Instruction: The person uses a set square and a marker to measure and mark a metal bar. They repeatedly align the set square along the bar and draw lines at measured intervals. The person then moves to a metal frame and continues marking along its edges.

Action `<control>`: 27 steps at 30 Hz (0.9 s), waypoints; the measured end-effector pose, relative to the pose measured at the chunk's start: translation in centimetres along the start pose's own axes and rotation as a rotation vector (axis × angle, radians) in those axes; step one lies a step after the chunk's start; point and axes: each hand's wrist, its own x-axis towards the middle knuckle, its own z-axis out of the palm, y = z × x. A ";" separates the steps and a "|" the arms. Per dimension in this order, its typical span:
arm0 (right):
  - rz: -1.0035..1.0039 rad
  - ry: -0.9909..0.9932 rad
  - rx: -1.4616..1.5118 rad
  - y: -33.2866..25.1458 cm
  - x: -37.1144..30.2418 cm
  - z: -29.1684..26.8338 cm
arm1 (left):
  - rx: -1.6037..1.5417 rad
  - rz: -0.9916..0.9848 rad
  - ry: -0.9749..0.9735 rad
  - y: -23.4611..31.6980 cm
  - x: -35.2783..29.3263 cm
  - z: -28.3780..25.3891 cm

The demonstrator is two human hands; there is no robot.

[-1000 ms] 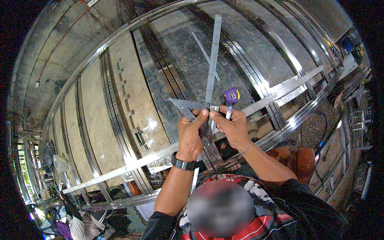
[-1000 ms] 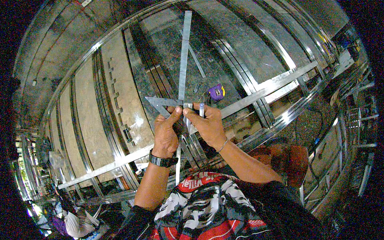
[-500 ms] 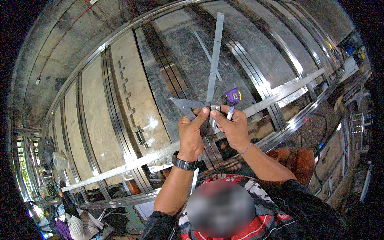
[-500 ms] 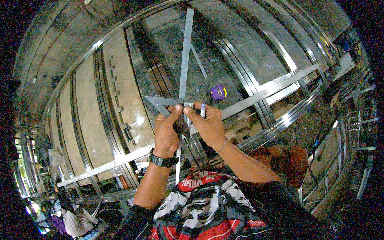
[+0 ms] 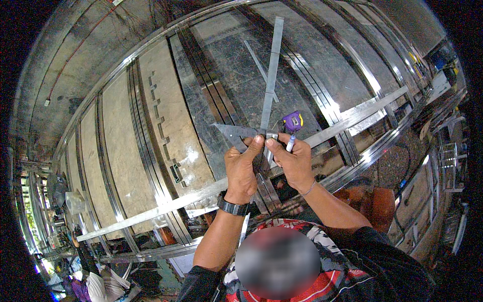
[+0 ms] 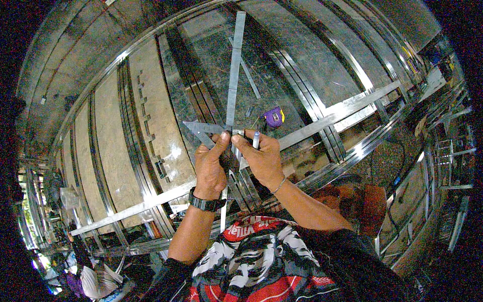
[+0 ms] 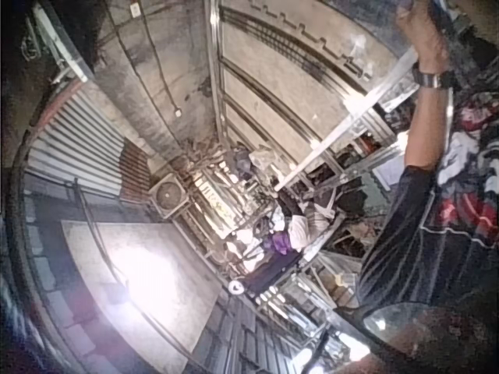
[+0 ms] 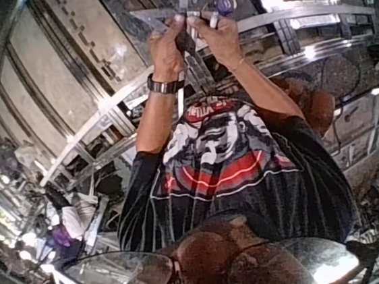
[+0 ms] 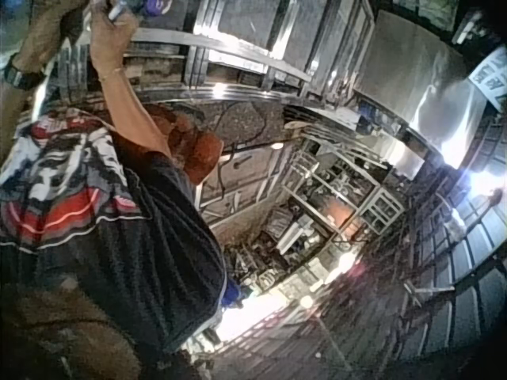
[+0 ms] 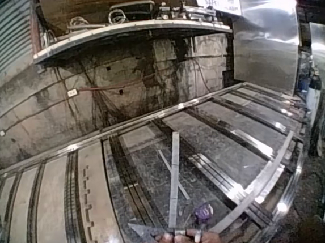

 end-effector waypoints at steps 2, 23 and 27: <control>-0.002 -0.004 0.024 0.0 0.0 0.0 | -0.006 -0.001 0.003 -0.1 0.0 0.0; -0.093 -0.107 -0.253 -5.3 -0.3 -5.1 | 0.073 0.064 0.090 -0.1 -0.3 0.7; -0.052 -0.246 -0.170 -8.5 -0.2 -6.3 | 0.089 0.066 0.072 -0.2 -0.1 0.8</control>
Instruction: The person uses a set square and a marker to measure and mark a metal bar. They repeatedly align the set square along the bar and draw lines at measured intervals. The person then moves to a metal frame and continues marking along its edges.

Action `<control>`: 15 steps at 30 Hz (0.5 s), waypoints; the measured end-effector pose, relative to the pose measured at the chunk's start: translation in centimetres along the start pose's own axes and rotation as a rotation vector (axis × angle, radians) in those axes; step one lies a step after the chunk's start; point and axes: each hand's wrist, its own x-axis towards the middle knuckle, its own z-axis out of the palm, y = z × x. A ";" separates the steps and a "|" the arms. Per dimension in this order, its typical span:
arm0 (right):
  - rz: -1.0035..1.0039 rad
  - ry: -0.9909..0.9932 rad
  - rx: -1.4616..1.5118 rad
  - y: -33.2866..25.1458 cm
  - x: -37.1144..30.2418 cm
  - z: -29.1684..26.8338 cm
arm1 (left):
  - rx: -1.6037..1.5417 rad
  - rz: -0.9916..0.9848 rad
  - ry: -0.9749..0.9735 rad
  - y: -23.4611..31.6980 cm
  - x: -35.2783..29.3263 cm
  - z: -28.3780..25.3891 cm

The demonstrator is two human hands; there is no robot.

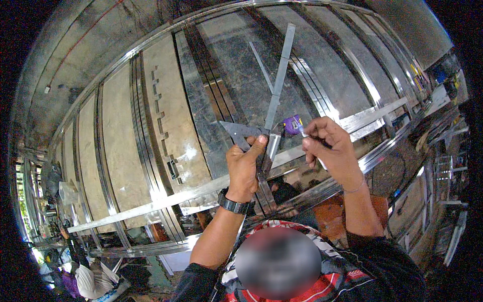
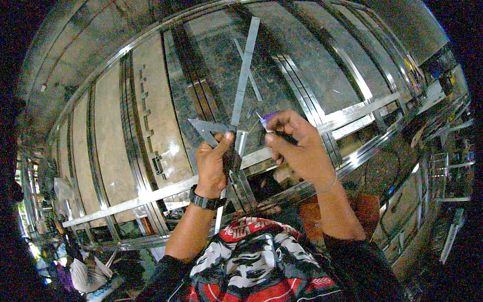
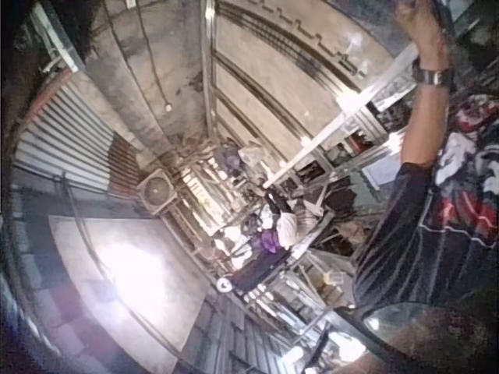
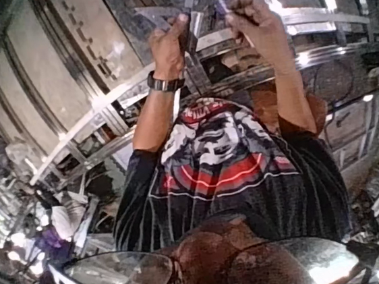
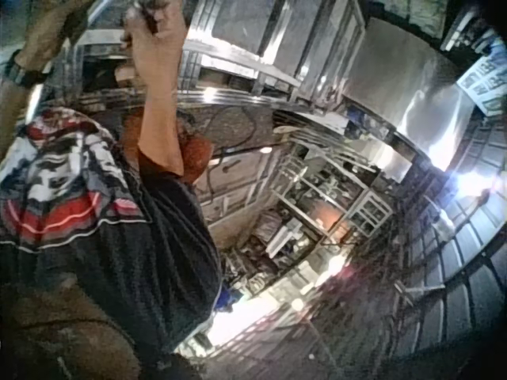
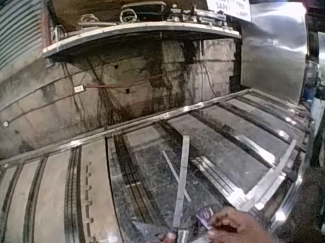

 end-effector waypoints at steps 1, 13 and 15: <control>0.021 -0.058 0.118 0.0 0.0 -0.7 | 0.017 -0.008 -0.013 0.1 0.0 -0.1; -0.065 0.116 0.099 1.1 0.9 2.6 | 0.041 -0.041 -0.006 -0.6 0.3 -0.8; -0.082 0.123 0.130 1.7 1.1 2.9 | 0.035 -0.071 0.011 0.3 -0.3 -0.1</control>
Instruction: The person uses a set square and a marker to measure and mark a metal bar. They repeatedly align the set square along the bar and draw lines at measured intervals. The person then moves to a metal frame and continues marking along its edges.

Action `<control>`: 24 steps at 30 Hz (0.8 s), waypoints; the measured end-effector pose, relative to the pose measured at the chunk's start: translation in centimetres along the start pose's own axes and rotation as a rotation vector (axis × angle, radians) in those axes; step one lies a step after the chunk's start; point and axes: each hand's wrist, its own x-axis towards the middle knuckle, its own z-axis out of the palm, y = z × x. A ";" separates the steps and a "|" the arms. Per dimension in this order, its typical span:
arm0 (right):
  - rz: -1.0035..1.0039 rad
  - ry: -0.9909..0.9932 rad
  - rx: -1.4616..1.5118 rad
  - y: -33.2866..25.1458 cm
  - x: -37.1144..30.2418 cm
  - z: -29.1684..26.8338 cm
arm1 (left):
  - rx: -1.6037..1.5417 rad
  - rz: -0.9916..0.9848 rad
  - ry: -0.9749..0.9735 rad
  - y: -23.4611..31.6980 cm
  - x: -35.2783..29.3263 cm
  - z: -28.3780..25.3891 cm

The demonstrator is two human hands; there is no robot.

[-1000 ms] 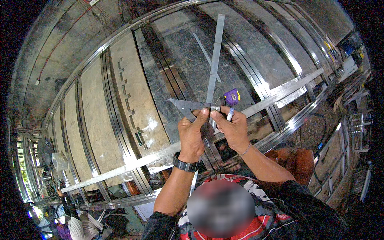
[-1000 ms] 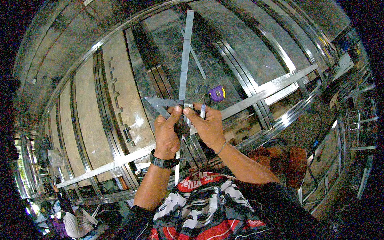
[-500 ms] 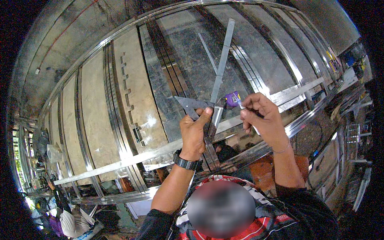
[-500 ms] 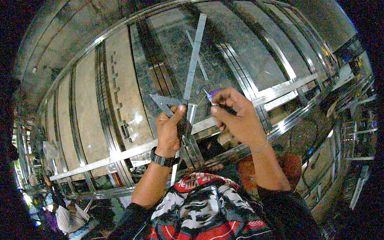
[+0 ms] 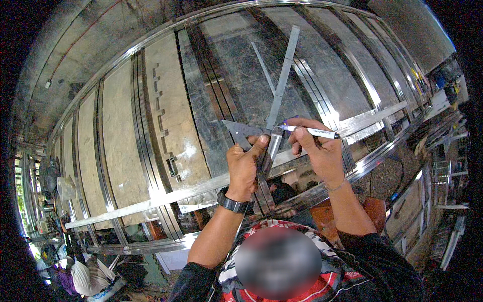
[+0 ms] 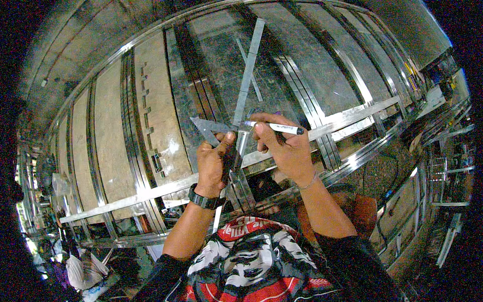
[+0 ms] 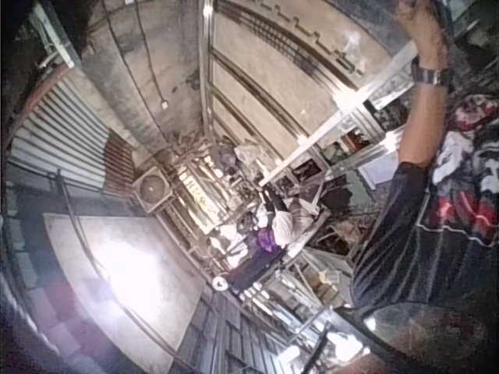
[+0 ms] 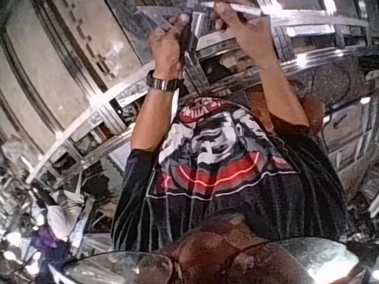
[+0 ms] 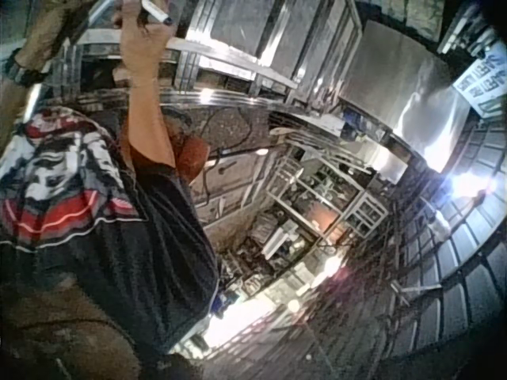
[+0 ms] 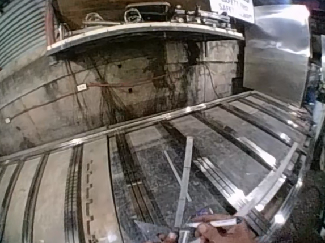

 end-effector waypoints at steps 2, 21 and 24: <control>-0.009 -0.010 -0.020 0.3 0.3 0.1 | -0.004 -0.015 0.005 0.3 -0.2 0.2; -0.011 -0.070 -0.154 0.4 0.7 0.2 | -0.008 -0.037 0.002 -0.2 0.1 -0.1; -0.237 -0.064 -0.329 0.5 0.7 0.2 | 0.026 -0.046 0.017 -0.2 0.1 0.0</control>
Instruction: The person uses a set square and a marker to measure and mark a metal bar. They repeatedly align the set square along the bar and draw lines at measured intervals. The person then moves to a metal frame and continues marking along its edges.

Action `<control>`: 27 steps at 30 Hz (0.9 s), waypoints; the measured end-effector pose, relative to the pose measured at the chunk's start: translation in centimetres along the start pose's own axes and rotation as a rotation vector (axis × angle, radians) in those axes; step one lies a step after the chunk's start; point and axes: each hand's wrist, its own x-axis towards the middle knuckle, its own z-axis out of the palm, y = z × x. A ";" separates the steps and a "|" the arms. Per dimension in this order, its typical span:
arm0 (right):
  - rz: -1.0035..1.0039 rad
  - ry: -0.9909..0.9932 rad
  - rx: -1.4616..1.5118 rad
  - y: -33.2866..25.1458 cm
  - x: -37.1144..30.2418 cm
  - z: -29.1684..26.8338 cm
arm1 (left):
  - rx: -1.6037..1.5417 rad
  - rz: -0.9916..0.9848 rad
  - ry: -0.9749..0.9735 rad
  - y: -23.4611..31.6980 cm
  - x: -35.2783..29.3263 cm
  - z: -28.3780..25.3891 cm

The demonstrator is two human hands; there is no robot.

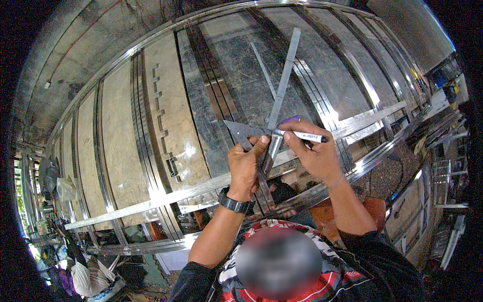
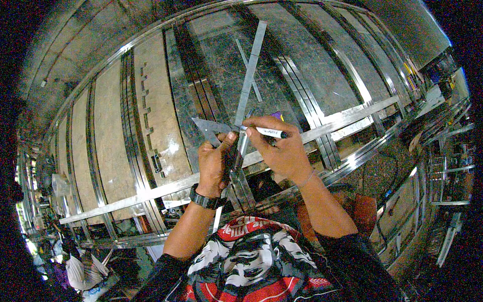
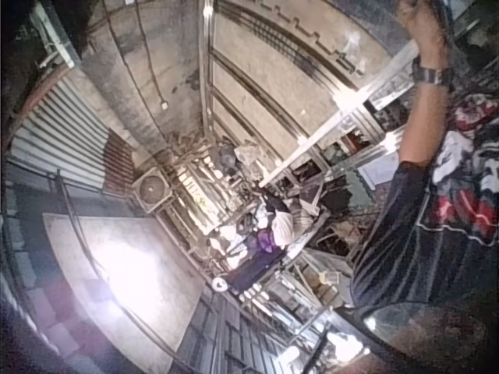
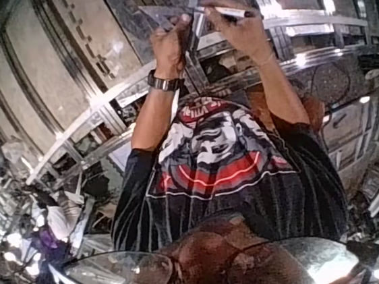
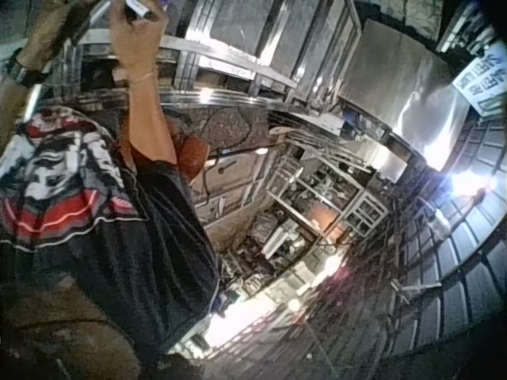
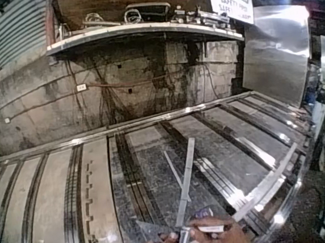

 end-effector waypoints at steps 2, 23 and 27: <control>-0.145 0.018 -0.136 0.1 -0.1 -0.4 | 0.026 0.003 -0.001 -0.2 0.2 -0.1; 0.477 0.113 0.917 4.8 -1.1 5.5 | -0.326 0.095 -0.161 -0.3 1.0 -2.3; 0.458 0.163 0.962 6.7 -1.7 5.8 | -0.081 0.120 -0.169 -1.7 0.0 -5.3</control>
